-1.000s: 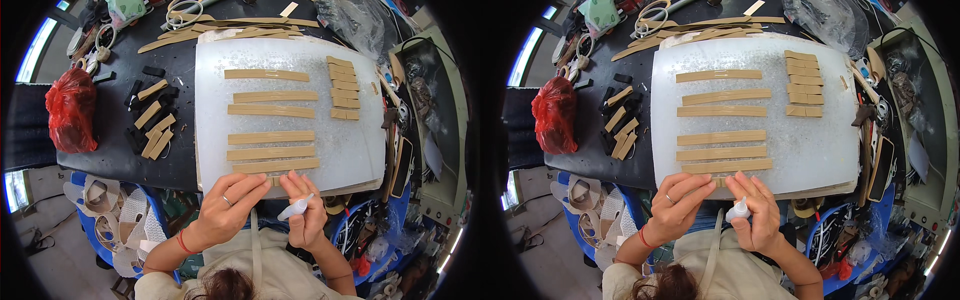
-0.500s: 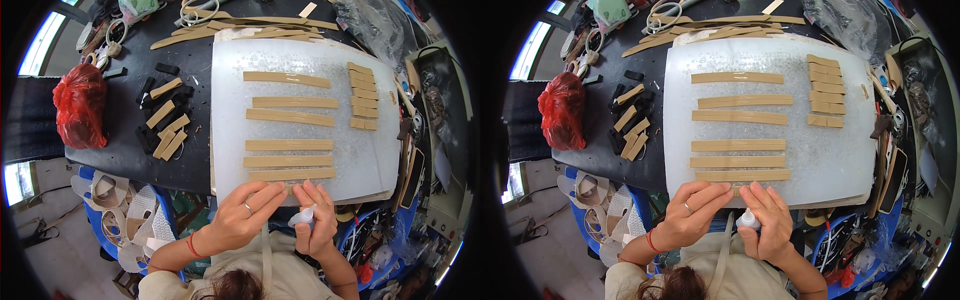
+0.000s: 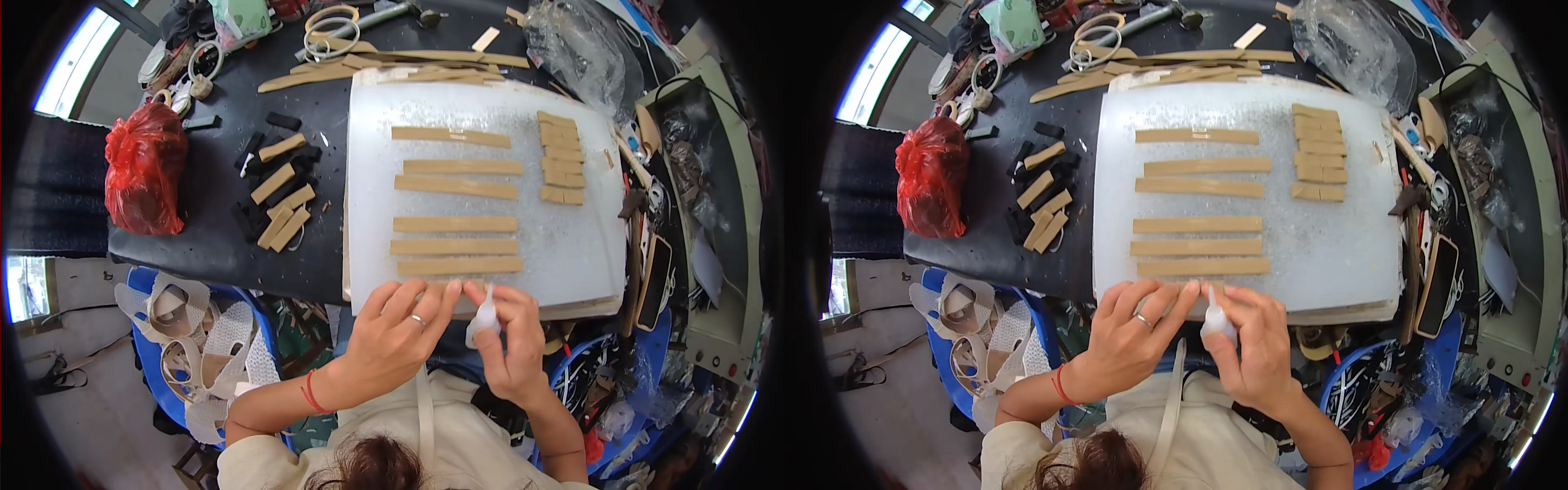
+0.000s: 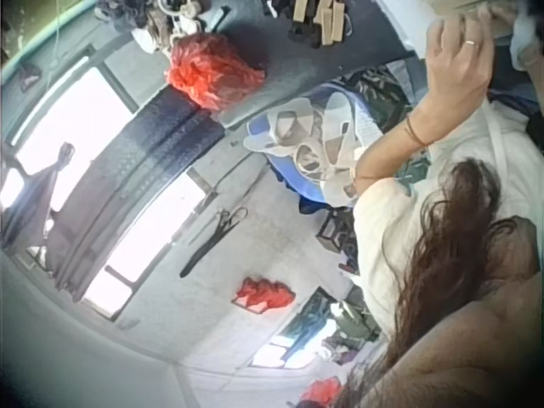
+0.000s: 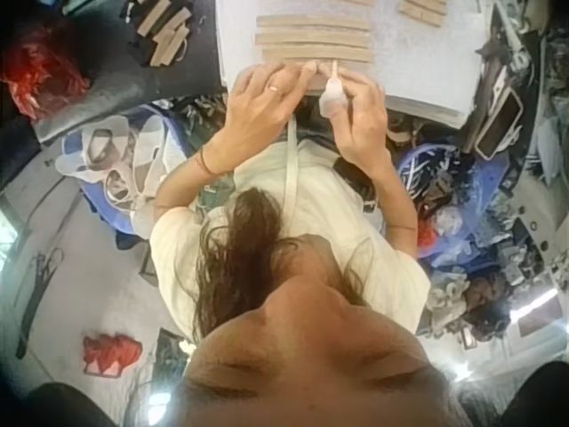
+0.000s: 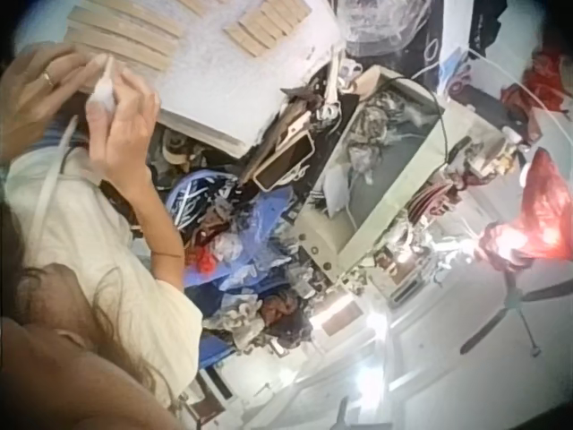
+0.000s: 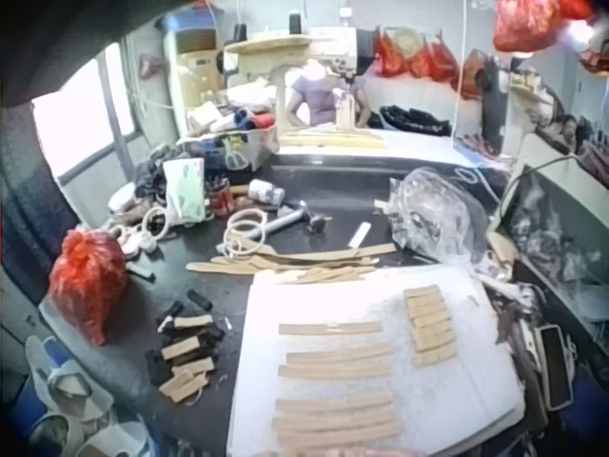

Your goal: The person applies glue to small rectangular wooden pieces and black foam strips arranged on a white board. They press the pieces down to secure them and occasionally pick up and inspect the glued components. The person also uses a hammer to tap a small metal ring onto a wooden piece.

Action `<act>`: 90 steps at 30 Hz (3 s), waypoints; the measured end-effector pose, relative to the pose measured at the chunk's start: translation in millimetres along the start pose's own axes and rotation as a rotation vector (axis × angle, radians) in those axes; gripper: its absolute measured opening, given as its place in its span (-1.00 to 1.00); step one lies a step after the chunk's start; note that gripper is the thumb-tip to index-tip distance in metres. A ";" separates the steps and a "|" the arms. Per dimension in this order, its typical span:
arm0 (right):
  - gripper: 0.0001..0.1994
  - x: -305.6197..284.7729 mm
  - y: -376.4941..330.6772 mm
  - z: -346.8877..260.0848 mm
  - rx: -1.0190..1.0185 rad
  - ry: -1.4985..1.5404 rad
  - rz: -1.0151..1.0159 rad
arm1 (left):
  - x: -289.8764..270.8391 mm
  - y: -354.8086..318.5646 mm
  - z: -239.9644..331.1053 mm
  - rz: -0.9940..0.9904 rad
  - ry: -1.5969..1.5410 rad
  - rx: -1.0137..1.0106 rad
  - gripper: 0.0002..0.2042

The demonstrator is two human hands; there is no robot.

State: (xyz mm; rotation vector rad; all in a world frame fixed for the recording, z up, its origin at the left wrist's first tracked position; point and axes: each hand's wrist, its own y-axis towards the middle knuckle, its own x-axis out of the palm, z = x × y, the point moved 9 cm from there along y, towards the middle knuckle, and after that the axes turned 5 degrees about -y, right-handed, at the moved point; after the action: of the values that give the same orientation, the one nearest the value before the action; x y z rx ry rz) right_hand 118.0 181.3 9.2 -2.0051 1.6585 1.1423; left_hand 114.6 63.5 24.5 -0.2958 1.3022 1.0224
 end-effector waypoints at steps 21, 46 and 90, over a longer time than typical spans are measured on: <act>-0.72 -25.5 -21.2 31.7 0.099 -0.228 0.289 | 3.7 -39.3 -21.3 0.050 -0.199 -0.413 -0.58; -0.70 -3.2 14.3 12.0 0.053 0.192 0.112 | 2.2 17.8 -36.6 0.113 -0.419 -0.116 -0.56; -0.75 -6.2 11.3 4.1 0.007 -0.004 0.114 | -6.2 19.4 -16.7 -0.002 -0.161 -0.039 -0.60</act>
State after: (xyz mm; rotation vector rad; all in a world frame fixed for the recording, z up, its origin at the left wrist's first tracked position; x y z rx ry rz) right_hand 106.0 185.1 13.9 -1.9241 1.7930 1.1757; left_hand 89.6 59.8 31.7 -0.2394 1.1379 1.0488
